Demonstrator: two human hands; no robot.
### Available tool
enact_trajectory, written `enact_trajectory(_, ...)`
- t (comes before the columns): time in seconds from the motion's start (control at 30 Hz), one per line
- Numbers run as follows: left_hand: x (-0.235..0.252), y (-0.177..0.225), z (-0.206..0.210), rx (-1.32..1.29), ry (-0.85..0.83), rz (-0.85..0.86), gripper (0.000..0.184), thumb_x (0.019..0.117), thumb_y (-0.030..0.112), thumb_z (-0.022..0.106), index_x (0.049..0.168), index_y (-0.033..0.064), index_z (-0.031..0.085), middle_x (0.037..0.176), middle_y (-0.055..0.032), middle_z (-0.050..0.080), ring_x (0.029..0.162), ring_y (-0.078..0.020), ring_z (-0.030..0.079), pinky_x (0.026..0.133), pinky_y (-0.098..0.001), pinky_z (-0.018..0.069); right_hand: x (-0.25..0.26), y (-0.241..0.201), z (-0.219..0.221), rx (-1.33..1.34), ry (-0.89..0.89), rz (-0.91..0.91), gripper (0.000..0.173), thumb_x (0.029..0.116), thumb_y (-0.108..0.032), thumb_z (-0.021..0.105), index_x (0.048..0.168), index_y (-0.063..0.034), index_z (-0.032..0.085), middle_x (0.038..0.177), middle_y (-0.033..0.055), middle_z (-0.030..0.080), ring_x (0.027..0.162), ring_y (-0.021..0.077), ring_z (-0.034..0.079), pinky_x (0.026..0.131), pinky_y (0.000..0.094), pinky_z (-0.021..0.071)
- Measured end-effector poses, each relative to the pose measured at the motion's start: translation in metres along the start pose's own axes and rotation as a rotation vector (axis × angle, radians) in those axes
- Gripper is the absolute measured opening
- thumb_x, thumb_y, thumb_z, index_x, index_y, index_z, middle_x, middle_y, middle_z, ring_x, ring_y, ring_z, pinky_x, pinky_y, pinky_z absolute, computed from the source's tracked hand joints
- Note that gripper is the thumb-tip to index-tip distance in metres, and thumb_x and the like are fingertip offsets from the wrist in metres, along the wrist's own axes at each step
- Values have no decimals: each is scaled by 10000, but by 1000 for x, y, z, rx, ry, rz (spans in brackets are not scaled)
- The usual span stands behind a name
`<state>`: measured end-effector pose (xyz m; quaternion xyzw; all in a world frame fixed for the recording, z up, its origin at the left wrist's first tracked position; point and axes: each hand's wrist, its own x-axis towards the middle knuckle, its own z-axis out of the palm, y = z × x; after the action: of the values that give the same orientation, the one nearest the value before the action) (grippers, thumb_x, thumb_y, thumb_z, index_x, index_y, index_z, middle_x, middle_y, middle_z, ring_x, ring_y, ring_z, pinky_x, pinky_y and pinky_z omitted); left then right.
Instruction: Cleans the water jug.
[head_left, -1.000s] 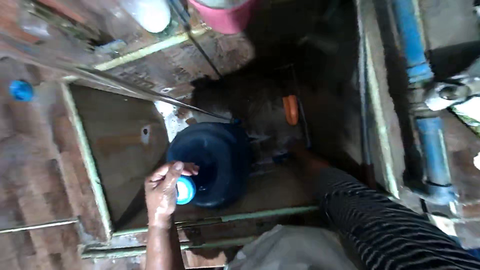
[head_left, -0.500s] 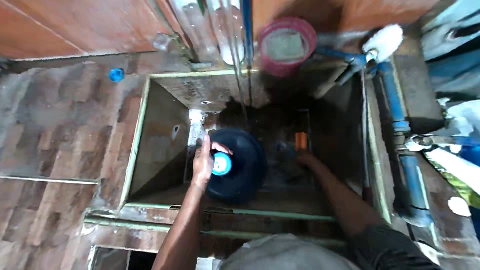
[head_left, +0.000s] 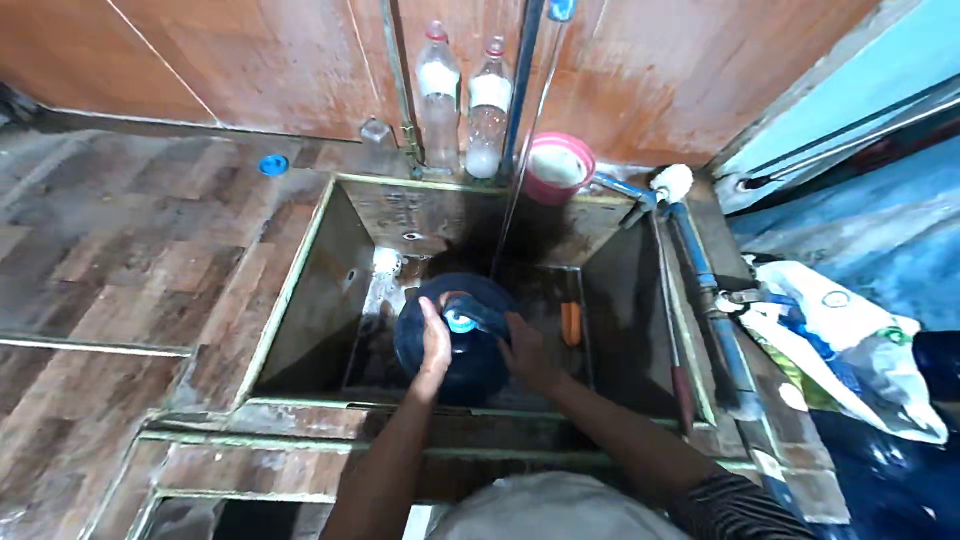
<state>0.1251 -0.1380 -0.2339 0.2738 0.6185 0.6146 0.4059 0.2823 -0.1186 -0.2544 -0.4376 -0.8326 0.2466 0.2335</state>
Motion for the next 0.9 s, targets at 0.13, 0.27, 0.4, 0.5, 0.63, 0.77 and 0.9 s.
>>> enact_trajectory(0.13, -3, -9, -4, 196, -32, 164, 440, 1089, 42, 238, 1380, -228, 427, 1363, -385, 519, 1301, -300, 527, 1138, -326, 368, 13, -37, -38, -164, -306, 185, 492, 1019, -85, 543, 1470, 93, 457, 1364, 303, 597, 1163, 445, 661, 970, 546, 532)
enact_trajectory(0.27, 0, -11, -5, 236, -99, 170, 322, 1037, 12, 454, 1275, -193, 526, 1173, -251, 633, 1067, -122, 610, 980, -239, 470, 33, -70, -77, -273, -596, 305, 519, 1059, -96, 487, 1548, -5, 336, 1344, 306, 586, 1184, 472, 631, 984, 584, 504)
enact_trajectory(0.4, -6, -12, -4, 178, -211, 82, 345, 1059, 80, 468, 1309, -152, 519, 1166, -202, 638, 1022, -82, 617, 936, -233, 497, 53, -69, -104, -295, -542, 337, 442, 1056, -98, 514, 1488, -76, 424, 1213, 284, 661, 1143, 499, 641, 932, 647, 505)
enact_trajectory(0.5, 0, -8, -3, 153, -247, 118, 389, 1011, 79, 522, 1354, -104, 513, 1229, -192, 629, 1074, -102, 627, 952, -258, 513, 48, -12, -116, -306, -348, 554, 513, 1039, -144, 565, 1518, -84, 392, 1265, 284, 642, 1146, 497, 640, 931, 656, 505)
enact_trajectory(0.63, -5, -2, 4, 413, -190, 475, 461, 943, 115, 519, 1350, -92, 577, 1454, -263, 543, 1440, -407, 411, 1223, -524, 244, -6, 65, -79, -354, -562, 821, 575, 1059, -216, 526, 1571, -25, 344, 1435, 312, 533, 1311, 494, 541, 1048, 646, 445)
enact_trajectory(0.77, -35, 20, 38, 160, -415, 312, 356, 994, 53, 435, 1289, -93, 570, 1127, -118, 697, 1007, -129, 679, 905, -302, 562, -53, 103, -46, -215, -727, 784, 448, 1059, -154, 529, 1440, 80, 501, 1465, 326, 505, 1368, 501, 483, 1109, 664, 381)
enact_trajectory(0.9, -46, 18, 64, -283, -420, -384, 599, 1138, 377, 148, 1218, -37, 574, 945, -154, 700, 849, -276, 723, 799, -439, 615, -47, 59, -74, -72, -510, 712, 429, 1073, -154, 487, 1447, 56, 500, 1468, 295, 513, 1376, 444, 495, 1142, 577, 385)
